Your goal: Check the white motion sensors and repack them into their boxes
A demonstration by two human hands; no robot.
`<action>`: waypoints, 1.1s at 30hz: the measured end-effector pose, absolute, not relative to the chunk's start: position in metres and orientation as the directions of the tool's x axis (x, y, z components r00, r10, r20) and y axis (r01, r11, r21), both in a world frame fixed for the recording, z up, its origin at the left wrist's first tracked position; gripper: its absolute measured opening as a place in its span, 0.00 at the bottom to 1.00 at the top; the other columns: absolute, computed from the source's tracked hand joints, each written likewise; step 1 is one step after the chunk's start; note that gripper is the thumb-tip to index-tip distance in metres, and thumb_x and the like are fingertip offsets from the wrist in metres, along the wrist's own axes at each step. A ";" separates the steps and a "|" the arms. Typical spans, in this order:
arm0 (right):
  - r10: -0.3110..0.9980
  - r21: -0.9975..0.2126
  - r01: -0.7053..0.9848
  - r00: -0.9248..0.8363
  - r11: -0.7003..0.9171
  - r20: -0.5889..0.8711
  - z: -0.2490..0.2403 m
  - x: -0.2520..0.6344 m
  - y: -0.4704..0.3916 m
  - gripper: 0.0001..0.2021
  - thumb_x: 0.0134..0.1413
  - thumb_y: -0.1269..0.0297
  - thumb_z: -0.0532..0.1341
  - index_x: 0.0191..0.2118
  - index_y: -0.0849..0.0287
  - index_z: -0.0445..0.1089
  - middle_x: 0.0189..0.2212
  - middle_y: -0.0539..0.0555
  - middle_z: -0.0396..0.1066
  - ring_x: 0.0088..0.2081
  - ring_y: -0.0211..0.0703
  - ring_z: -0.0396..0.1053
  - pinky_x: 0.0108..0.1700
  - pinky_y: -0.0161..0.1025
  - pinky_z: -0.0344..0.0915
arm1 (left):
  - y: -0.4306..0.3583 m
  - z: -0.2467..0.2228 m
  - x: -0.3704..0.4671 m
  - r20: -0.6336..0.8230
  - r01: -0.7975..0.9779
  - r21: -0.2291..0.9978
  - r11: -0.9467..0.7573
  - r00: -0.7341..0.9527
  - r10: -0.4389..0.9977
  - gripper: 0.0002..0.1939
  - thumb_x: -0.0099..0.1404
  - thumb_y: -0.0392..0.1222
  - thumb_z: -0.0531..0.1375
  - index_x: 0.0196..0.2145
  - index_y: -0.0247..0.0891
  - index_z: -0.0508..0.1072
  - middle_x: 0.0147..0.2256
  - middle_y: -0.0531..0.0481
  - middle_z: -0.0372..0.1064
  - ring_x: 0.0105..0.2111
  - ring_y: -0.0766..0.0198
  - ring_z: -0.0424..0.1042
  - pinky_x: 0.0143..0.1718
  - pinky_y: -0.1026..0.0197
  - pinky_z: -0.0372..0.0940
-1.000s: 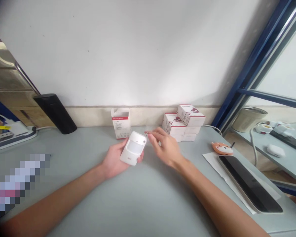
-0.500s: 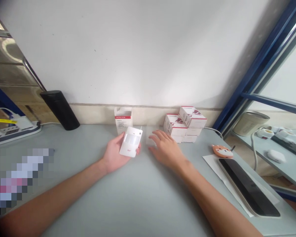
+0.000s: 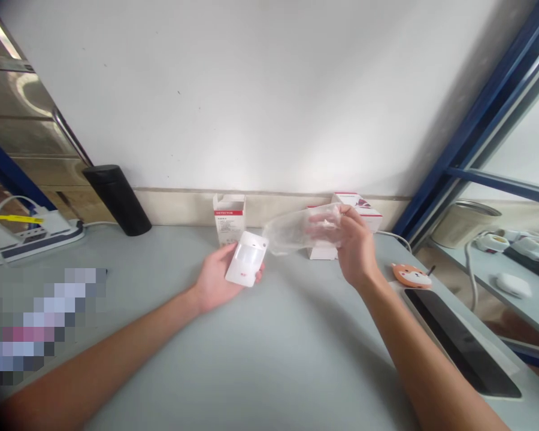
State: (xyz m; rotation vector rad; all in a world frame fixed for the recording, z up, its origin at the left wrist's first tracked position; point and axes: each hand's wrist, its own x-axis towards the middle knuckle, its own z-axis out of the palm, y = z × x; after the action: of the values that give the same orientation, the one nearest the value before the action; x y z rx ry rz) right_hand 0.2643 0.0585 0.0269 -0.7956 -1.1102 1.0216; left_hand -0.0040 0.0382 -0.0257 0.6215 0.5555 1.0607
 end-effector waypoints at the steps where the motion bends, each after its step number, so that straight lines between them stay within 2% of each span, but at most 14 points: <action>1: 0.949 -0.906 -0.283 0.102 0.316 0.299 0.028 0.267 0.060 0.05 0.56 0.60 0.63 0.38 0.53 0.71 0.38 0.54 0.81 0.38 0.53 0.80 0.43 0.49 0.76 | 0.038 -0.025 -0.004 -0.115 -0.604 0.715 0.353 0.397 0.911 0.17 0.72 0.48 0.59 0.46 0.32 0.79 0.39 0.39 0.76 0.35 0.51 0.77 0.36 0.53 0.70; 4: 0.966 -0.909 -0.327 0.075 0.258 0.247 0.029 0.272 0.064 0.09 0.56 0.58 0.62 0.39 0.54 0.75 0.38 0.56 0.81 0.41 0.54 0.80 0.41 0.48 0.77 | 0.036 -0.023 -0.004 -0.098 -0.546 0.759 0.356 0.445 0.890 0.17 0.71 0.49 0.60 0.45 0.32 0.79 0.39 0.38 0.76 0.35 0.50 0.77 0.35 0.53 0.70; 10: 0.969 -0.930 -0.275 0.106 0.245 0.224 0.025 0.274 0.069 0.08 0.58 0.58 0.61 0.39 0.53 0.74 0.41 0.55 0.82 0.40 0.54 0.80 0.43 0.50 0.77 | 0.033 -0.019 -0.005 -0.096 -0.523 0.769 0.366 0.473 0.876 0.17 0.70 0.49 0.60 0.46 0.32 0.79 0.40 0.36 0.77 0.36 0.48 0.77 0.34 0.51 0.70; 13: 0.977 -0.956 -0.205 -0.001 0.210 0.215 0.022 0.274 0.071 0.13 0.61 0.55 0.57 0.41 0.54 0.76 0.43 0.57 0.82 0.42 0.58 0.81 0.44 0.53 0.77 | 0.033 -0.019 -0.006 -0.096 -0.486 0.791 0.371 0.501 0.860 0.18 0.70 0.50 0.59 0.46 0.31 0.80 0.39 0.35 0.78 0.36 0.47 0.77 0.34 0.50 0.70; 16: 0.976 -0.972 -0.148 -0.098 0.180 0.195 0.020 0.273 0.071 0.16 0.60 0.54 0.56 0.42 0.56 0.77 0.45 0.61 0.83 0.45 0.61 0.81 0.43 0.54 0.77 | 0.033 -0.019 -0.007 -0.096 -0.474 0.796 0.375 0.514 0.853 0.18 0.71 0.50 0.59 0.46 0.32 0.80 0.40 0.35 0.78 0.36 0.47 0.78 0.34 0.50 0.70; 22: 0.985 -0.969 -0.209 -0.082 0.129 0.149 0.026 0.266 0.063 0.16 0.57 0.57 0.57 0.42 0.58 0.78 0.45 0.62 0.83 0.46 0.63 0.81 0.44 0.55 0.77 | 0.036 -0.023 -0.010 -0.080 -0.392 0.847 0.358 0.572 0.816 0.20 0.73 0.50 0.57 0.49 0.33 0.79 0.40 0.35 0.79 0.37 0.47 0.78 0.38 0.50 0.70; 27: 0.984 -0.966 -0.247 -0.133 0.079 0.114 0.030 0.262 0.057 0.15 0.60 0.58 0.57 0.42 0.58 0.78 0.46 0.62 0.82 0.43 0.60 0.81 0.42 0.52 0.76 | 0.035 -0.027 -0.011 -0.100 -0.323 0.880 0.349 0.592 0.800 0.21 0.75 0.52 0.56 0.52 0.34 0.78 0.42 0.36 0.79 0.39 0.48 0.79 0.42 0.50 0.69; 33: 0.971 -0.985 -0.148 -0.207 0.086 0.116 0.029 0.262 0.058 0.17 0.65 0.53 0.54 0.43 0.57 0.77 0.46 0.62 0.82 0.46 0.60 0.81 0.45 0.53 0.76 | 0.033 -0.024 -0.010 -0.131 -0.253 0.899 0.358 0.623 0.771 0.22 0.76 0.55 0.56 0.53 0.35 0.77 0.41 0.35 0.80 0.36 0.49 0.79 0.43 0.51 0.68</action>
State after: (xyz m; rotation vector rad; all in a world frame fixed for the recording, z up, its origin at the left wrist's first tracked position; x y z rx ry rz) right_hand 0.2620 0.0579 0.0291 -0.9209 -1.3055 1.3492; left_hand -0.0096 0.0328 -0.0245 0.9962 0.6090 0.7160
